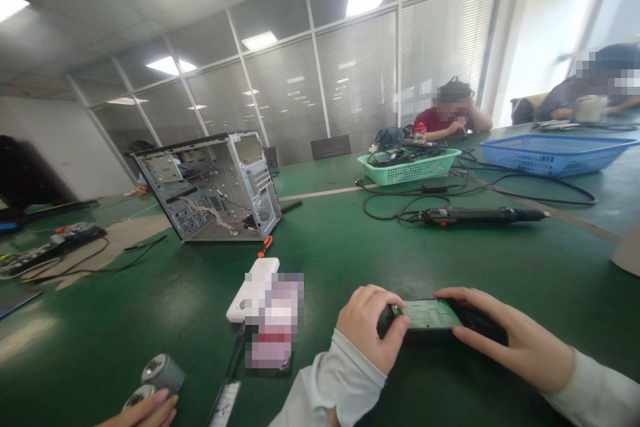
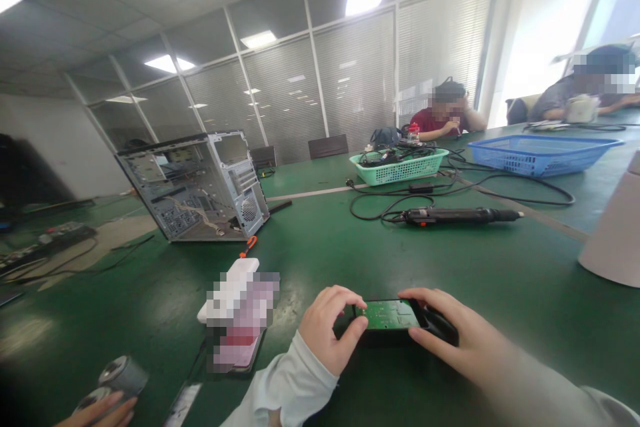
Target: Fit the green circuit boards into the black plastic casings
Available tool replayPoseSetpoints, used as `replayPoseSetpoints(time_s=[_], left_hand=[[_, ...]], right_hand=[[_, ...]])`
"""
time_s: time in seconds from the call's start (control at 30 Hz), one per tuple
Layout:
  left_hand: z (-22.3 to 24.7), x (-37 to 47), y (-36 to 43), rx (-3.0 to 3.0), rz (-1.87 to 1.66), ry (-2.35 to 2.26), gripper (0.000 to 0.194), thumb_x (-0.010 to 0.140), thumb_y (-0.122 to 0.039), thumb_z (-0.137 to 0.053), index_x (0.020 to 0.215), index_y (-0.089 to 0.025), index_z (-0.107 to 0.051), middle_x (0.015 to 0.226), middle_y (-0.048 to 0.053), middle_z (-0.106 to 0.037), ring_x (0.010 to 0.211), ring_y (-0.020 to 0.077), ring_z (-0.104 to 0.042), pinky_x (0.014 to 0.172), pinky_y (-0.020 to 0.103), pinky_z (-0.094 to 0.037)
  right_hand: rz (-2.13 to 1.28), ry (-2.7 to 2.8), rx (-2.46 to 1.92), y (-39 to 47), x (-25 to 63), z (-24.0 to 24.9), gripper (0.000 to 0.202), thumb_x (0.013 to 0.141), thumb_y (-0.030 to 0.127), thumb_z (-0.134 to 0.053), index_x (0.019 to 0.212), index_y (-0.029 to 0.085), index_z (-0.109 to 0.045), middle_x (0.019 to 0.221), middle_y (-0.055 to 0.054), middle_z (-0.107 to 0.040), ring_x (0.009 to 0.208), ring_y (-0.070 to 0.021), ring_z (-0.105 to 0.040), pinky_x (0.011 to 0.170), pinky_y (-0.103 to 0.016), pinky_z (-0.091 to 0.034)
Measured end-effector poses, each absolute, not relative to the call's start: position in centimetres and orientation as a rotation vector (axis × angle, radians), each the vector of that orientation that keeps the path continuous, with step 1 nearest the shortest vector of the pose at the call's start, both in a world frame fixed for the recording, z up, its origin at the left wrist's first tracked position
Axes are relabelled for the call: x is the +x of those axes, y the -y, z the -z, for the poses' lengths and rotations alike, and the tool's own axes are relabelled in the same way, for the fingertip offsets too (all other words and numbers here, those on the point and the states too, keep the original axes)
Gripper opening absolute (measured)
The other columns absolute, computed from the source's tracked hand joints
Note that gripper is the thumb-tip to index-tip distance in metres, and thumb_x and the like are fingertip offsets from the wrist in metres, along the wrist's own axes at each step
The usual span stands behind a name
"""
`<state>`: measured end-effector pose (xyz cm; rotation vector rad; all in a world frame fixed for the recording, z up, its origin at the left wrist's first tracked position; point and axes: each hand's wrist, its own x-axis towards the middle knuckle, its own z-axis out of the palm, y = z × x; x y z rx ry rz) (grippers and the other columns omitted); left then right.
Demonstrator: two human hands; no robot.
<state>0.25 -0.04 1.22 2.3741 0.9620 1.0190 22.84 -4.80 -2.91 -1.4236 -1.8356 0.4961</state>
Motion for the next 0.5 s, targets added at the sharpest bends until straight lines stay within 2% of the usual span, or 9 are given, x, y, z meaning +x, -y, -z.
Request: replayPoseSetpoints(time_s=[0.1,0.2,0.27,0.37,0.5], left_hand=[[-1.28,0.2,-0.18,2.288,-1.094,-1.01,0.018,0.078,-0.014,-0.042,0.078,-0.019,-0.059,0.077,0.003,-0.063,0.077,0.0154,-0.055,0.067,0.028,-0.045],[-1.31,0.08,-0.23,2.199,-1.085,-1.037,0.022,0.074,-0.017,-0.048,0.094,-0.02,-0.058,0.08,0.002,-0.063,0.079,0.0158,-0.055,0.062,0.026,-0.046],[-1.24,0.05,-0.14,2.21,-1.041,-1.023,0.024,0.071,-0.021,-0.054,0.094,-0.021,-0.057,0.085,0.002,-0.061,0.082,0.0166,-0.054,0.063,0.026,-0.046],[-0.98,0.12,0.01,2.272,-0.969,-1.007,0.021,0.065,-0.025,-0.061,0.085,-0.02,-0.057,0.088,0.003,-0.057,0.085,0.0181,-0.052,0.069,0.029,-0.045],[-0.65,0.22,-0.03,2.273,-0.913,-1.034,0.024,0.064,-0.025,-0.061,0.086,-0.02,-0.055,0.089,0.003,-0.056,0.087,0.019,-0.05,0.075,0.032,-0.044]], right_hand=[[-0.498,1.855,-1.416,4.74,22.92,3.0,0.048,0.079,0.052,-0.051,0.114,0.019,-0.051,0.113,-0.008,-0.048,0.104,-0.0255,-0.046,0.089,-0.036,-0.042],[-0.497,1.848,-1.403,4.85,22.71,2.81,0.048,0.078,0.052,-0.053,0.113,0.019,-0.052,0.112,-0.009,-0.048,0.102,-0.0261,-0.046,0.087,-0.036,-0.043],[-0.51,1.801,-1.412,5.0,22.44,2.55,0.049,0.078,0.053,-0.053,0.112,0.018,-0.053,0.112,-0.009,-0.048,0.102,-0.0268,-0.046,0.088,-0.037,-0.042],[-0.548,1.77,-1.406,5.23,22.11,2.2,0.049,0.077,0.053,-0.053,0.112,0.018,-0.052,0.112,-0.01,-0.048,0.103,-0.0269,-0.044,0.091,-0.039,-0.039],[-0.576,1.776,-1.396,5.33,22.04,2.05,0.047,0.078,0.051,-0.053,0.112,0.019,-0.051,0.113,-0.008,-0.047,0.104,-0.0259,-0.043,0.092,-0.04,-0.036]])
